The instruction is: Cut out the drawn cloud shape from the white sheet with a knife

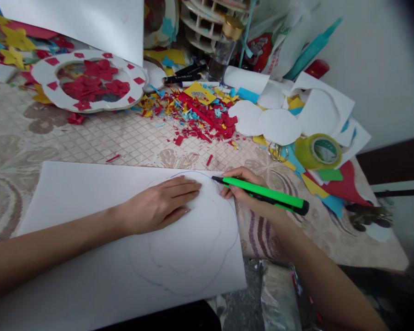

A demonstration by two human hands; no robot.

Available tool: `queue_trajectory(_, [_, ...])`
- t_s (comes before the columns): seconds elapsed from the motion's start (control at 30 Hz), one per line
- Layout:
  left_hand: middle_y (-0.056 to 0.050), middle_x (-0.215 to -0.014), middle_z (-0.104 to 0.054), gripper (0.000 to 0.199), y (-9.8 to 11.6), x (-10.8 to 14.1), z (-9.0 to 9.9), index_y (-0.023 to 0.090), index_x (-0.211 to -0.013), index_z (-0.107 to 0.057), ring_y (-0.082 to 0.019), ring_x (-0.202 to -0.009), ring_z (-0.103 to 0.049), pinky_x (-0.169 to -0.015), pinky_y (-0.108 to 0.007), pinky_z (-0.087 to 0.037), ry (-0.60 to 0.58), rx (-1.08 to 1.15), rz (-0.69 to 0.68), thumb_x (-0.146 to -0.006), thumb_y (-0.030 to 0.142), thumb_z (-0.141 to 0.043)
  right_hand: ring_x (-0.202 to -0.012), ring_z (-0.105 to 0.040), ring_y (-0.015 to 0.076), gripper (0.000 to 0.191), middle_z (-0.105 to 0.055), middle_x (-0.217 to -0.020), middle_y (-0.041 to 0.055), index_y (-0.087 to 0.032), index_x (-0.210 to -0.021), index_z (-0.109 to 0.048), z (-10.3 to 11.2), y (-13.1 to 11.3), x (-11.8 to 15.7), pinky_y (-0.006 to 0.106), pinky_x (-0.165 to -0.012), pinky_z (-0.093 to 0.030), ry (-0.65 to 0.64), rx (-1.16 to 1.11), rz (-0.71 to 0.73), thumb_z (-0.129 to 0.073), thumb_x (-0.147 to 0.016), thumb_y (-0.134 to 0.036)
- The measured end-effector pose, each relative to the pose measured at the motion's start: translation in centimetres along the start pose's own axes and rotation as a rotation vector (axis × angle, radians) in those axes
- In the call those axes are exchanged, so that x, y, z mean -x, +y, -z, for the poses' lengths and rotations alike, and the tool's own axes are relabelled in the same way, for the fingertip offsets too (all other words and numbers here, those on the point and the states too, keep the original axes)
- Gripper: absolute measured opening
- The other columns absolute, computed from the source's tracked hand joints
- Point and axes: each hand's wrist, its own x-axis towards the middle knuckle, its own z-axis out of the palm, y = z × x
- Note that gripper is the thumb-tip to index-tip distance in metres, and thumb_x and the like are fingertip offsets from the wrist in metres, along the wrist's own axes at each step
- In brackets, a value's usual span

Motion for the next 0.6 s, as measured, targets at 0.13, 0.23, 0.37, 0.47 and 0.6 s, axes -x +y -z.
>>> queue_trajectory(0.13, [-0.017, -0.14, -0.057, 0.039, 0.0, 0.0, 0.1, 0.007, -0.136, -0.052, -0.027, -0.134, -0.051, -0.115, -0.047, -0.041, -0.009, -0.024, -0.002, -0.099, 0.021, -0.049, -0.073, -0.072, 0.0153, 0.019, -0.073, -0.083, 0.0028, -0.022, -0.108, -0.061, -0.5, -0.3, 0.7, 0.027, -0.066, -0.061, 0.038, 0.003, -0.003, -0.065, -0.092, -0.032])
queue_trajectory(0.23, [-0.016, -0.14, -0.057, 0.039, 0.0, 0.0, 0.0, 0.007, -0.135, -0.053, -0.027, -0.133, -0.051, -0.115, -0.047, -0.042, -0.004, -0.036, -0.005, -0.1, 0.021, -0.048, -0.075, -0.072, 0.0155, 0.02, -0.073, -0.084, 0.0028, -0.023, -0.111, -0.061, -0.8, -0.3, 1.3, 0.028, -0.068, -0.061, 0.07, 0.015, -0.003, -0.064, -0.093, -0.03])
queue_trajectory(0.37, [-0.016, -0.139, -0.058, 0.038, -0.1, 0.0, -0.1, 0.007, -0.135, -0.053, -0.026, -0.133, -0.052, -0.115, -0.047, -0.042, 0.006, -0.032, -0.011, -0.1, 0.021, -0.048, -0.072, -0.072, 0.0151, 0.021, -0.073, -0.083, 0.0028, -0.022, -0.112, -0.06, -1.4, -0.5, 2.0, 0.027, -0.066, -0.061, 0.129, 0.02, -0.024, -0.063, -0.093, -0.03])
queue_trajectory(0.47, [-0.015, -0.14, -0.057, 0.038, -0.1, 0.0, -0.1, 0.008, -0.135, -0.053, -0.026, -0.134, -0.051, -0.115, -0.047, -0.042, 0.002, -0.037, -0.009, -0.099, 0.021, -0.049, -0.073, -0.073, 0.0156, 0.021, -0.073, -0.082, 0.0032, -0.022, -0.11, -0.06, -2.0, -0.9, 2.5, 0.027, -0.065, -0.06, 0.17, 0.021, -0.04, -0.064, -0.091, -0.03])
queue_trajectory(0.6, [-0.016, -0.14, -0.058, 0.038, -0.1, 0.0, -0.1, 0.007, -0.135, -0.053, -0.026, -0.133, -0.052, -0.115, -0.047, -0.042, 0.008, -0.046, -0.02, -0.099, 0.02, -0.048, -0.069, -0.072, 0.014, 0.017, -0.072, -0.079, 0.0008, -0.023, -0.107, -0.06, -2.7, -1.2, 3.0, 0.025, -0.063, -0.059, 0.246, 0.044, -0.05, -0.063, -0.091, -0.027])
